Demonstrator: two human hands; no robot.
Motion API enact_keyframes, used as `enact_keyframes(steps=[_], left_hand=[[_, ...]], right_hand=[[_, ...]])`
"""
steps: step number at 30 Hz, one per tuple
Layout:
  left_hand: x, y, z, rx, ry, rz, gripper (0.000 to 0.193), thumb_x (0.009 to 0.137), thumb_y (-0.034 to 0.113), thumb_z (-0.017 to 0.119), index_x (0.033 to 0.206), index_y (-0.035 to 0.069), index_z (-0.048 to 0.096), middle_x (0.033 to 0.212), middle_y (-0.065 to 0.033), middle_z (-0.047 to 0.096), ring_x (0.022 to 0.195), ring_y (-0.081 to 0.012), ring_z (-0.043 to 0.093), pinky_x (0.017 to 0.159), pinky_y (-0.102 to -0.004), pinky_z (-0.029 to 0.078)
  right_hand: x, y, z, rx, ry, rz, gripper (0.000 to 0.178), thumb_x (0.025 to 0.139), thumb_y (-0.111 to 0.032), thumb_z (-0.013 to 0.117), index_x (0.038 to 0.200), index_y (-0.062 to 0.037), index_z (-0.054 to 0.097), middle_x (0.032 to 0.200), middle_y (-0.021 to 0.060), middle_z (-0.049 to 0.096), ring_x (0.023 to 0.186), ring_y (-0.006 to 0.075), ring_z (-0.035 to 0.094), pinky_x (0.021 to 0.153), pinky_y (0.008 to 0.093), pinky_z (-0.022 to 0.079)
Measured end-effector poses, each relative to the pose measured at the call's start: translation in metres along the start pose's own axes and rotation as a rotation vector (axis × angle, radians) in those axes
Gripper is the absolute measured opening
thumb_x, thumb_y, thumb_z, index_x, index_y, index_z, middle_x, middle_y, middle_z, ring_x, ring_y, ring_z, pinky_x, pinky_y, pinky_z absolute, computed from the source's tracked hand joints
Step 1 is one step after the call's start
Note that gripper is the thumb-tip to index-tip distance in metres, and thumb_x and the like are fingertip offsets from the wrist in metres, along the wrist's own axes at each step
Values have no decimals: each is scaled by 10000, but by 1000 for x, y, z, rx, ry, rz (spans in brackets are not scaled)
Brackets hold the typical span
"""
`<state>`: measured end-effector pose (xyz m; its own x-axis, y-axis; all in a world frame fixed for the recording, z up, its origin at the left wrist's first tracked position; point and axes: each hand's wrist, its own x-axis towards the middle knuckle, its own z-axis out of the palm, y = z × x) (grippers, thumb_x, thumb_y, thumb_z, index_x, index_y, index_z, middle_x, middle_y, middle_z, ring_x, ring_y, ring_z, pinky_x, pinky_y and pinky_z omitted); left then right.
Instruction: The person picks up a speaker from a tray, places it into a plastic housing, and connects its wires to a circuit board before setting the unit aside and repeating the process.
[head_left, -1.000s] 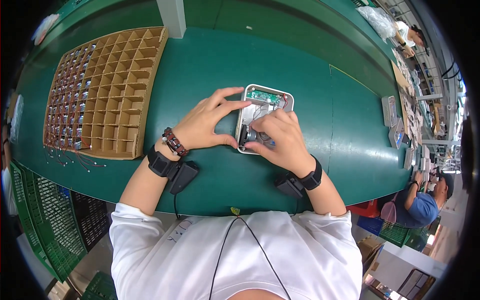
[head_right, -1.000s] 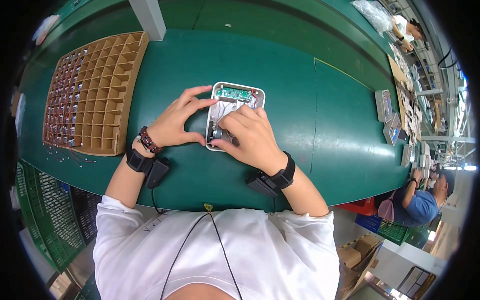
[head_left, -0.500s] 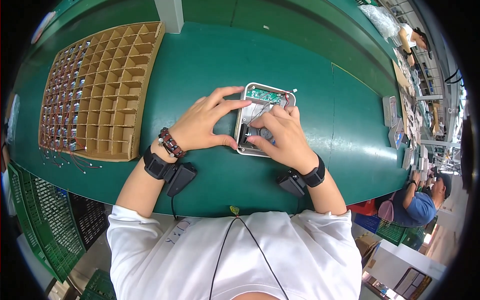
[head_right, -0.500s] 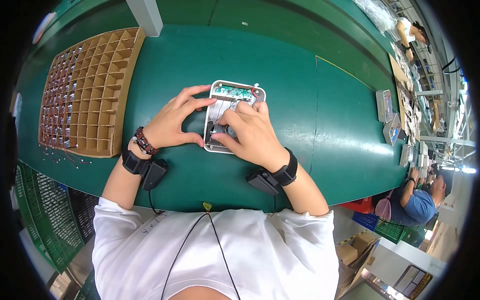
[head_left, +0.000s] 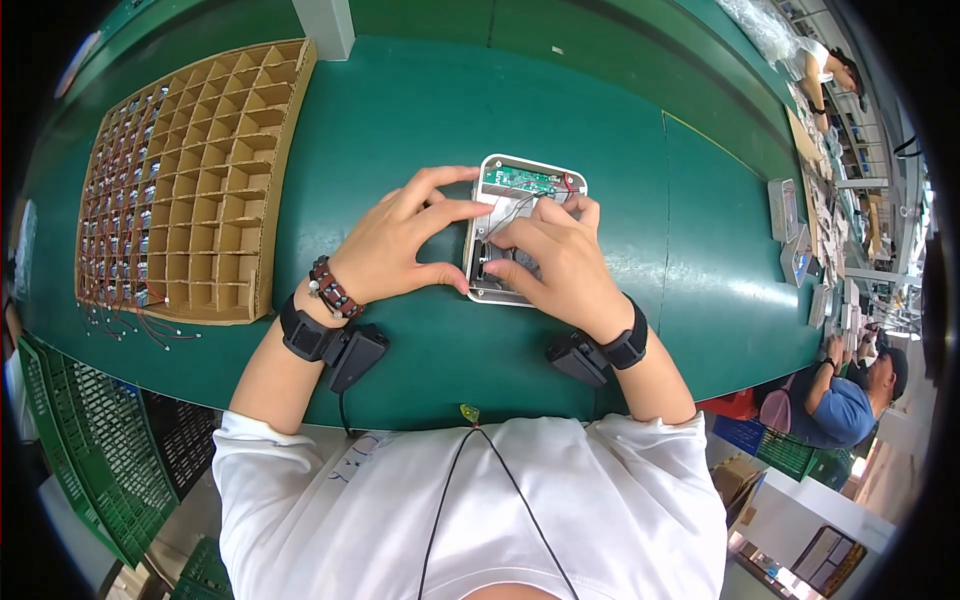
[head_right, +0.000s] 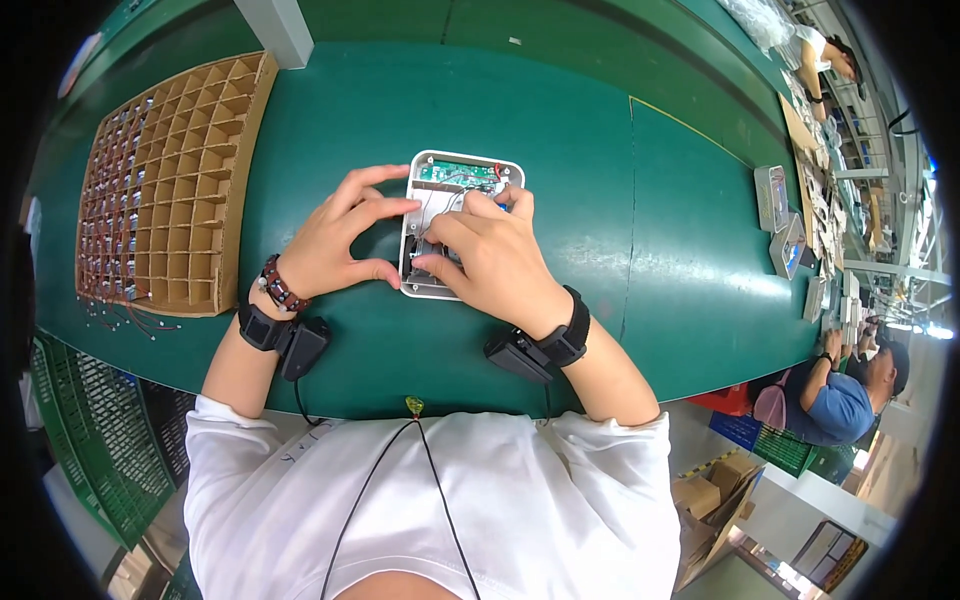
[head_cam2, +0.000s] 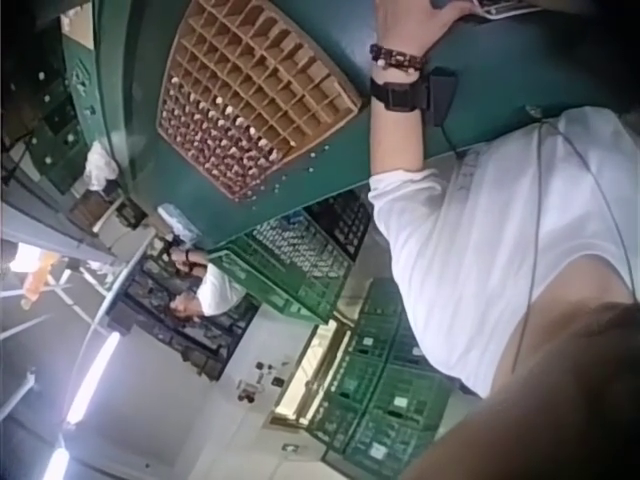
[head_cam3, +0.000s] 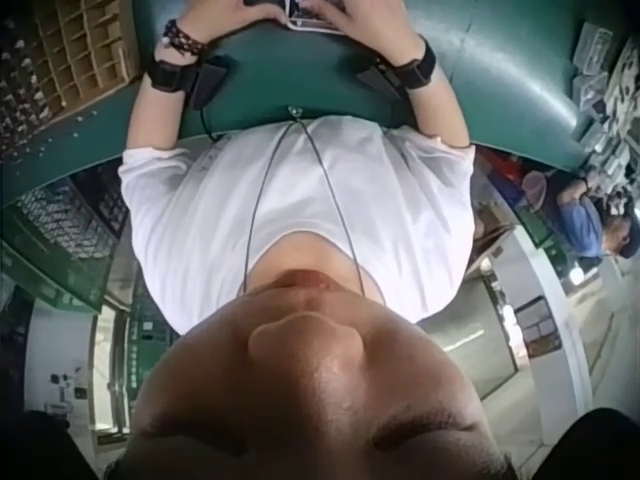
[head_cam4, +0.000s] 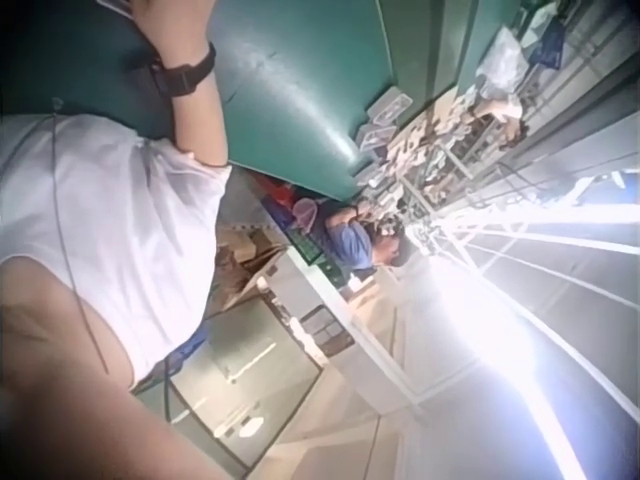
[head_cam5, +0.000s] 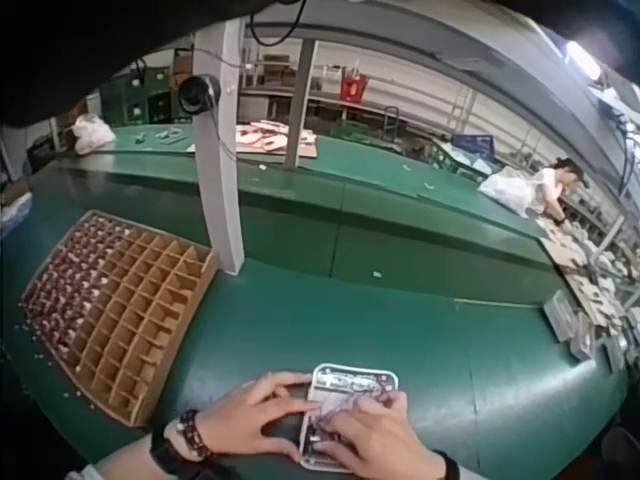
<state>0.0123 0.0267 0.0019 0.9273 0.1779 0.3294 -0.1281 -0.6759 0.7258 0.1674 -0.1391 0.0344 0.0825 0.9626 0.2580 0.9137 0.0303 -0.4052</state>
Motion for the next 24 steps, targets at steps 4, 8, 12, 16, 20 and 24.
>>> enact_keyframes(steps=[4,8,12,16,20,24], left_hand=[[-6,10,0,66,-26,34,426,653,309,784,1047,190,674,1276,-26,499,886,-190,579,780,-352,473],[-13,16,4,97,17,32,304,677,295,764,950,177,701,1220,0,538,803,-146,580,725,-328,468],[-11,15,4,37,18,71,290,688,283,759,950,174,699,1209,6,546,793,-144,581,726,-327,469],[-12,9,2,27,-15,81,329,687,286,773,988,176,701,1234,-39,553,844,-191,591,726,-328,480],[-11,9,1,60,-40,126,322,700,290,765,988,169,685,1208,-41,576,858,-212,597,738,-350,471],[-10,9,1,50,-50,118,321,705,294,758,985,161,673,1179,-39,595,868,-230,599,748,-363,465]], right_hand=[[1,1,0,-5,10,-8,218,728,-274,759,858,-130,659,752,-41,599,758,160,500,861,391,292],[1,0,-2,12,6,-17,237,709,-272,764,864,-129,655,790,-53,610,765,162,503,854,389,294],[-1,-1,-1,68,-3,4,265,686,-282,767,863,-127,646,829,-62,618,773,168,505,849,385,295],[0,-2,0,41,6,15,291,667,-302,769,858,-128,636,848,-66,619,779,170,506,846,383,295],[1,-3,0,42,-3,17,306,658,-319,771,850,-130,626,850,-69,619,781,166,507,845,386,295],[2,-1,0,46,-15,30,315,650,-323,775,844,-131,618,854,-74,621,776,162,509,845,389,294]])
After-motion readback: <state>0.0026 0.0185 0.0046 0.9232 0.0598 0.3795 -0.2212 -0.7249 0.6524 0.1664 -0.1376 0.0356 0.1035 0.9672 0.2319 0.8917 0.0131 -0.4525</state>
